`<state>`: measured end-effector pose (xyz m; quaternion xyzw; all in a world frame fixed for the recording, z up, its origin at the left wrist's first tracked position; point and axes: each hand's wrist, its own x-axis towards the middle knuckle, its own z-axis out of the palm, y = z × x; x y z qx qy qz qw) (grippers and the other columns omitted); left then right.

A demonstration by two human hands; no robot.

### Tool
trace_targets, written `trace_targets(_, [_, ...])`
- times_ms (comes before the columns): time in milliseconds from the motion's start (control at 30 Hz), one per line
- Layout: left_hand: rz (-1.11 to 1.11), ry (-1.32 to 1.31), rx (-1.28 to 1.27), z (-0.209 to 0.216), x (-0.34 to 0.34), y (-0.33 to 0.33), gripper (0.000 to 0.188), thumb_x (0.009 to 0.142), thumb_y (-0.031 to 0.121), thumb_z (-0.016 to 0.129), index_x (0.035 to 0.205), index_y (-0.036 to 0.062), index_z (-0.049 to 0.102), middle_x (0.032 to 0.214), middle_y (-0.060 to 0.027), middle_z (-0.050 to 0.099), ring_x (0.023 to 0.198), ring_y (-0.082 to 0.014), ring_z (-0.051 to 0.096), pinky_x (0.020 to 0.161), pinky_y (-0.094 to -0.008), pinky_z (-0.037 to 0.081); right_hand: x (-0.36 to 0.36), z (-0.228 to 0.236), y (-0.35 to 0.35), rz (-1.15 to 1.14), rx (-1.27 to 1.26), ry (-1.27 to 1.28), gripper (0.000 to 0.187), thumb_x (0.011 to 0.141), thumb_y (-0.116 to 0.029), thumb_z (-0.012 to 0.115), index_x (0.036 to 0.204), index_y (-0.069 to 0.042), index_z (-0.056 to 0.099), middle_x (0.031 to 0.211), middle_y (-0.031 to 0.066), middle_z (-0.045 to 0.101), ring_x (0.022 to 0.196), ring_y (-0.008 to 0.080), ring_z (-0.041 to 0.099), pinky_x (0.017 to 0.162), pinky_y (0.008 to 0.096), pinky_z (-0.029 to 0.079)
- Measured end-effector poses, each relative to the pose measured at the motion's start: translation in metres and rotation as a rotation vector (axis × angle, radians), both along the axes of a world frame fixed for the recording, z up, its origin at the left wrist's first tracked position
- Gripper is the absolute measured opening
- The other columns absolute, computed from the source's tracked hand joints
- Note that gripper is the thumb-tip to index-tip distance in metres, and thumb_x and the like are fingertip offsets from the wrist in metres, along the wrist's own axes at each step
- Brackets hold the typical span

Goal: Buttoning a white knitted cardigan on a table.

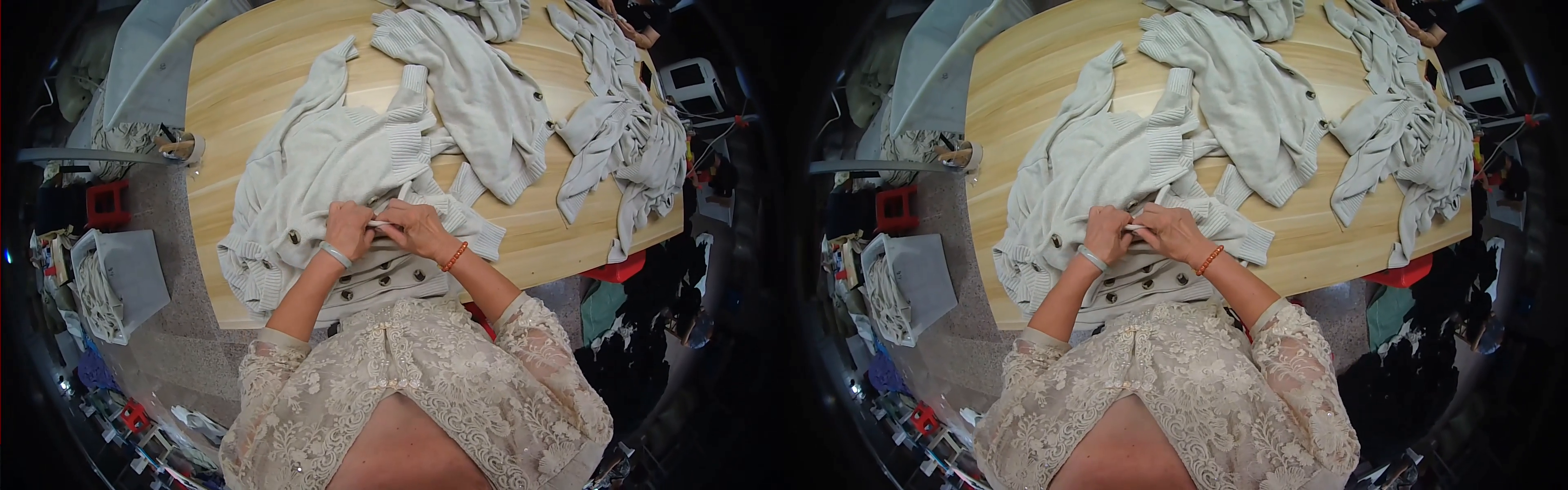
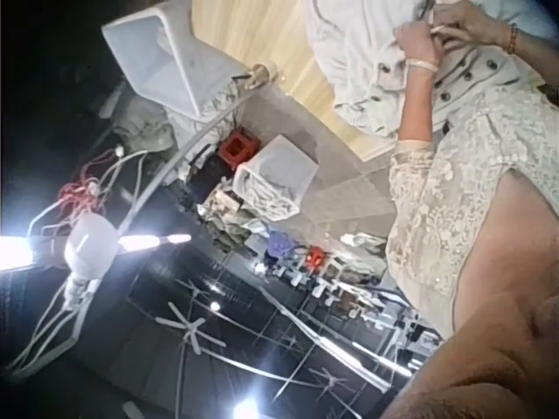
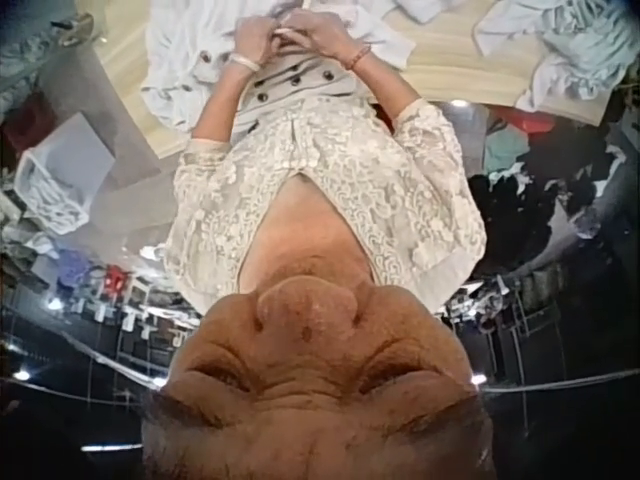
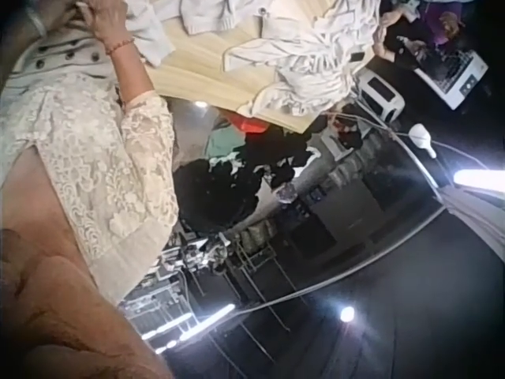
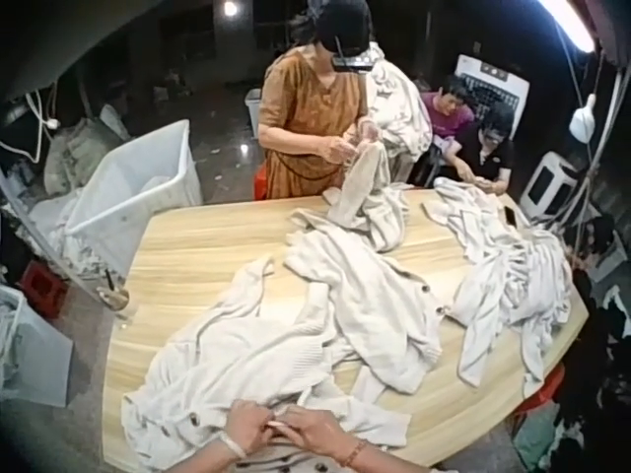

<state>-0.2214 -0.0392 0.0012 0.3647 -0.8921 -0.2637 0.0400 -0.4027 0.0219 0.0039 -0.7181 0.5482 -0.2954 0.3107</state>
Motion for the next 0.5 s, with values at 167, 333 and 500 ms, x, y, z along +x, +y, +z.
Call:
trace_targets(167, [-0.046, -0.077, -0.022, 0.004, -0.007, -0.003, 0.020, 0.063, 0.010, 0.068, 0.082, 0.0094, 0.064, 0.081, -0.0057, 0.063, 0.085, -0.0256, 0.055, 0.079, -0.0393, 0.037, 0.004, -0.010, 0.008, -0.060, 0.011, -0.128, 0.016, 0.079, -0.017, 0.064, 0.092, -0.010, 0.059, 0.083, 0.0067, 0.056, 0.072, 0.0282, 0.060, 0.061, 0.0368, 0.048])
trace_targets(333, [0.275, 0.399, 0.437, -0.009, 0.004, -0.012, 0.033, 0.072, 0.004, 0.058, 0.104, 0.0019, 0.061, 0.089, -0.0095, 0.068, 0.081, -0.0277, 0.065, 0.074, -0.0358, 0.051, 0.000, -0.010, 0.010, -0.049, 0.221, -0.064, 0.017, 0.080, -0.019, 0.064, 0.093, -0.009, 0.058, 0.088, 0.0090, 0.060, 0.079, 0.0306, 0.061, 0.068, 0.0395, 0.049])
trace_targets(500, [0.542, 0.212, 0.237, -0.013, -0.023, -0.018, 0.027, 0.078, 0.011, 0.065, 0.102, 0.0020, 0.059, 0.079, -0.0093, 0.067, 0.068, -0.0189, 0.064, 0.065, -0.0308, 0.051, 0.000, -0.013, 0.008, -0.063, 0.154, -0.015, 0.018, 0.079, -0.019, 0.064, 0.092, -0.009, 0.058, 0.087, 0.0090, 0.062, 0.078, 0.0292, 0.062, 0.067, 0.0380, 0.049])
